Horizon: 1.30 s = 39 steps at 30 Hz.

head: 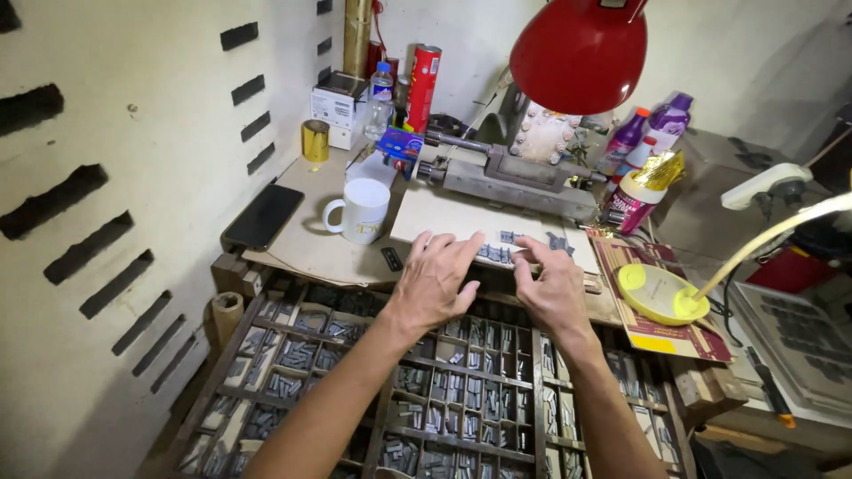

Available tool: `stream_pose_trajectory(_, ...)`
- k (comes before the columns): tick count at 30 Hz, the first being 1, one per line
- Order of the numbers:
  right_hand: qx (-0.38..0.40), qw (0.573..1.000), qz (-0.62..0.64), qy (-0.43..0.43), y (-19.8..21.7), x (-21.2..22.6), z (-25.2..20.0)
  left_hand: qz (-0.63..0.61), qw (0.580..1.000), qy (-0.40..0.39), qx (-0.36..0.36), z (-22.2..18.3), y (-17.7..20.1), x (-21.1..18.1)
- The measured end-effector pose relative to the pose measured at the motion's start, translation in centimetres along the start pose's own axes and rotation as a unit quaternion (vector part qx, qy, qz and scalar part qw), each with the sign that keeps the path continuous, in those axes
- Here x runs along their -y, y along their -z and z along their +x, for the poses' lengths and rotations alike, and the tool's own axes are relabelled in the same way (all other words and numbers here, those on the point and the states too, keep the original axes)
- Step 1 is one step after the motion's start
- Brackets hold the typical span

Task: Manually selecting metal type characters from a type case and arranging them on a board for letterpress printing.

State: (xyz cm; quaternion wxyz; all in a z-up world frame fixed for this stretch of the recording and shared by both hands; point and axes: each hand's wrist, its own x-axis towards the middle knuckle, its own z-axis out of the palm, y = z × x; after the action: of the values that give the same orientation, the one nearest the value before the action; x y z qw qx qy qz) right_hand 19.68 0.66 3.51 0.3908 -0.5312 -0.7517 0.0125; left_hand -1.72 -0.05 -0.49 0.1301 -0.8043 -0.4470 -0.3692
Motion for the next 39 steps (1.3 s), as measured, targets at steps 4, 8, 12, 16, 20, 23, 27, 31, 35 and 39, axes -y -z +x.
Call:
stream_pose_trajectory(4,0.059,0.998,0.028,-0.013,1.0,1.1,0.6,-0.078,0.997,0.022,0.010,0.4,2.4,0.3)
stream_pose_trajectory(8,0.111,0.991,0.072,-0.033,1.4,0.3,2.6,-0.098,0.993,0.058,0.026,2.7,3.3,0.4)
stream_pose_trajectory(12,0.173,0.983,0.047,-0.026,2.6,1.9,3.3,-0.097,0.982,0.117,0.114,4.3,3.5,0.4)
stream_pose_trajectory(16,0.097,0.985,0.139,-0.003,3.0,1.1,3.1,-0.120,0.977,0.130,0.118,4.4,3.6,0.3)
stream_pose_trajectory(20,0.027,0.989,0.133,-0.053,5.7,0.0,2.2,-0.141,0.975,0.126,0.114,4.5,3.7,0.4)
stream_pose_trajectory(23,0.033,0.994,0.053,-0.086,6.1,-3.9,3.2,-0.176,0.970,0.139,0.093,4.7,3.1,0.5)
stream_pose_trajectory(27,0.063,0.995,-0.064,-0.050,5.9,-4.9,3.4,-0.226,0.962,0.151,0.024,4.9,1.0,1.4)
stream_pose_trajectory(31,0.037,0.997,-0.050,0.051,2.7,-5.2,3.3,-0.262,0.955,0.133,-0.046,5.1,-0.8,2.4)
stream_pose_trajectory(35,0.109,0.991,0.052,0.058,2.0,0.7,2.6,-0.271,0.951,0.135,-0.067,4.9,-0.3,2.7)
stream_pose_trajectory(39,0.173,0.984,0.007,0.033,1.9,1.8,3.6,-0.272,0.951,0.127,-0.080,4.5,0.5,2.5)
